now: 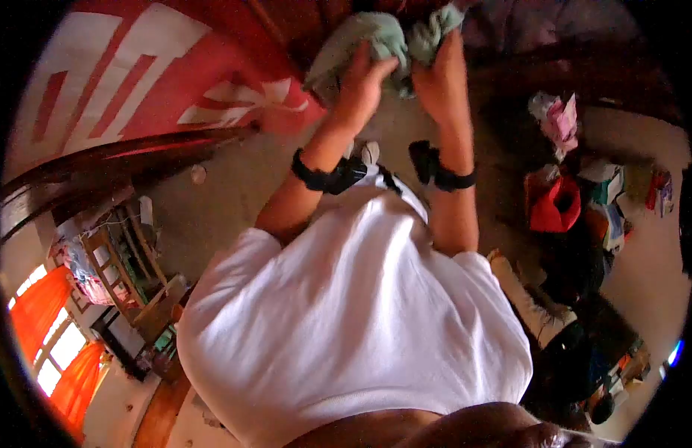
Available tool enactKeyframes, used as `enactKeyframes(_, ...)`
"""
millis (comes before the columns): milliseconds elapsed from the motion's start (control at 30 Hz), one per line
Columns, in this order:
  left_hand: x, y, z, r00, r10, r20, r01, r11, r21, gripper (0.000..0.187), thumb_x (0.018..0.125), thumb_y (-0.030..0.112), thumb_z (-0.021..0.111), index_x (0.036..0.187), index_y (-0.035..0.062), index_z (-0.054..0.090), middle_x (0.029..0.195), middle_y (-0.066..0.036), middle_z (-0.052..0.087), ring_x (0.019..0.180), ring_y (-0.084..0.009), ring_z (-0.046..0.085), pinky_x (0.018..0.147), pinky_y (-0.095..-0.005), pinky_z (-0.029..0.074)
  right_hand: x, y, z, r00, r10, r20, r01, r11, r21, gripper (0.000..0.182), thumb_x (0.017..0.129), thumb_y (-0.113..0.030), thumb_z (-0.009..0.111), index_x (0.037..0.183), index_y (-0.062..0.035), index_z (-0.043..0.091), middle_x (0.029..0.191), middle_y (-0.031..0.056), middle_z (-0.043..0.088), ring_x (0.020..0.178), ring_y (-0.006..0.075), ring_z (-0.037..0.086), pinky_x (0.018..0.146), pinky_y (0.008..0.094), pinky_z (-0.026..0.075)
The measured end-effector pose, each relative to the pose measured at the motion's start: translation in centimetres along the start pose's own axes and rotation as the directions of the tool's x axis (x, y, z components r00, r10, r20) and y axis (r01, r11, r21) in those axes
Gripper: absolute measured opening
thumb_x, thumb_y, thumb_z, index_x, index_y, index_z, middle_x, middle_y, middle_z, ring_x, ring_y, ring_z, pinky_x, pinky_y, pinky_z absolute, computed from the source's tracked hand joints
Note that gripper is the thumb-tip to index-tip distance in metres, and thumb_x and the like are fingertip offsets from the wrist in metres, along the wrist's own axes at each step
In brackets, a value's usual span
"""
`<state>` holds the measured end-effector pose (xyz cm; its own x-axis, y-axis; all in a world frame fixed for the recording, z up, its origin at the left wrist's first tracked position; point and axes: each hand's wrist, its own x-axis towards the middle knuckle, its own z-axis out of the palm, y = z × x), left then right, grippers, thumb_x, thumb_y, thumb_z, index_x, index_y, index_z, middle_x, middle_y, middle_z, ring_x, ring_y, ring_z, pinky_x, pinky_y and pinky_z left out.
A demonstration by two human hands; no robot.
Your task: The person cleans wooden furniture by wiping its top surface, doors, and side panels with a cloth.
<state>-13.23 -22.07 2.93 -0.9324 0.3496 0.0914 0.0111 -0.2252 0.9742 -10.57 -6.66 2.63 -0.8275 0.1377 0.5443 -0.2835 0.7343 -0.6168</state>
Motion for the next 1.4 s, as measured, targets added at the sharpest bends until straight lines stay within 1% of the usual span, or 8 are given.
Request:
enactKeyframes(133,1.8,1.9,-4.2,0.725,-0.664,0.183,0.647,0.567,-0.51,0.027,0.087,0.015,0.059,0.112,0.0084,0.059,0.109,-0.002,0.062,0.102,-0.0175,0.056,0.087,-0.0325,0.044,0.6,-4.7,-2.8,0.999,-0.005,0.045,0.01,0.993,-0.115,0.073,0.086,-0.008,0.064,0.145,0.0023,0.023,0.137,0.0327,0.035,0.121,0.0491,0.039,0.1,0.0527,0.037)
enactKeyframes(200,2.5,2.8,-3.7,0.848,-0.494,0.192,0.5,0.623,-0.602,0.035,0.085,0.008,0.059,0.119,0.0021,0.055,0.112,-0.009,0.06,0.101,-0.0229,0.057,0.082,-0.0322,0.046,0.8,-3.4,-1.4,0.985,-0.171,0.008,0.172,0.983,-0.068,0.076,0.087,-0.011,0.064,0.145,0.0067,0.019,0.14,0.0371,0.029,0.125,0.0531,0.033,0.103,0.0552,0.034)
enactKeyframes(300,2.3,3.4,-1.9,0.97,-0.122,0.211,0.211,0.855,-0.474,0.025,0.088,0.003,0.055,0.113,0.0065,0.057,0.106,-0.002,0.058,0.094,-0.0166,0.056,0.08,-0.0305,0.044,1.2,-5.6,0.1,0.984,0.157,0.082,-0.141,0.975,-0.172,0.077,0.086,-0.015,0.065,0.141,0.0138,0.019,0.138,0.0403,0.028,0.126,0.0586,0.028,0.105,0.0573,0.031)
enactKeyframes(500,3.5,-4.5,-3.4,0.957,-0.248,0.153,0.287,0.893,-0.346,0.017,0.088,0.005,0.055,0.105,0.0064,0.058,0.103,-0.001,0.058,0.095,-0.0175,0.055,0.083,-0.0334,0.043,-2.3,-1.7,4.9,0.993,0.07,0.092,-0.044,0.967,-0.251,0.045,0.079,-0.011,0.063,0.108,0.0159,0.043,0.107,0.0326,0.042,0.101,0.052,0.042,0.085,0.051,0.044)
enactKeyframes(967,4.4,-2.5,-2.1,0.872,-0.358,0.332,0.451,0.852,-0.267,0.027,0.086,0.012,0.058,0.112,0.0063,0.059,0.115,-0.003,0.06,0.109,-0.0177,0.053,0.095,-0.0347,0.04,-1.7,1.8,4.9,0.905,0.372,0.207,-0.113,0.678,-0.726,0.062,0.083,-0.011,0.063,0.137,0.0039,0.037,0.132,0.0369,0.037,0.122,0.0582,0.032,0.102,0.0574,0.034)
enactKeyframes(1067,4.5,-5.1,-1.8,0.828,-0.488,0.276,0.521,0.852,-0.056,0.043,0.084,0.021,0.062,0.121,0.0009,0.055,0.131,-0.008,0.05,0.121,-0.021,0.044,0.104,-0.0335,0.029,-3.2,4.6,6.9,0.962,0.272,-0.034,-0.271,0.926,-0.262,0.062,0.071,-0.005,0.072,0.118,0.0118,0.034,0.114,0.03,0.043,0.094,0.0502,0.054,0.072,0.0484,0.05)
enactKeyframes(1233,5.7,-6.6,-2.1,0.709,-0.645,0.286,0.577,0.763,0.292,0.073,0.08,0.031,0.066,0.14,-0.0029,0.039,0.152,-0.016,0.028,0.14,-0.0271,0.026,0.111,-0.033,0.024,-5.3,7.4,7.8,0.896,0.428,0.114,-0.379,0.875,-0.301,0.065,0.076,-0.008,0.073,0.123,0.0092,0.032,0.112,0.0292,0.044,0.097,0.0487,0.054,0.073,0.0497,0.05)
enactKeyframes(1400,5.7,-2.9,-3.2,0.822,-0.189,0.537,0.026,0.954,0.298,0.057,0.091,0.024,0.055,0.14,0.0015,0.038,0.137,-0.014,0.048,0.123,-0.0237,0.045,0.107,-0.0324,0.031,-0.5,1.8,1.9,0.976,0.211,-0.059,-0.219,0.935,-0.28,0.057,0.075,-0.007,0.072,0.12,0.0033,0.04,0.105,0.0256,0.051,0.094,0.0455,0.056,0.073,0.0492,0.049)
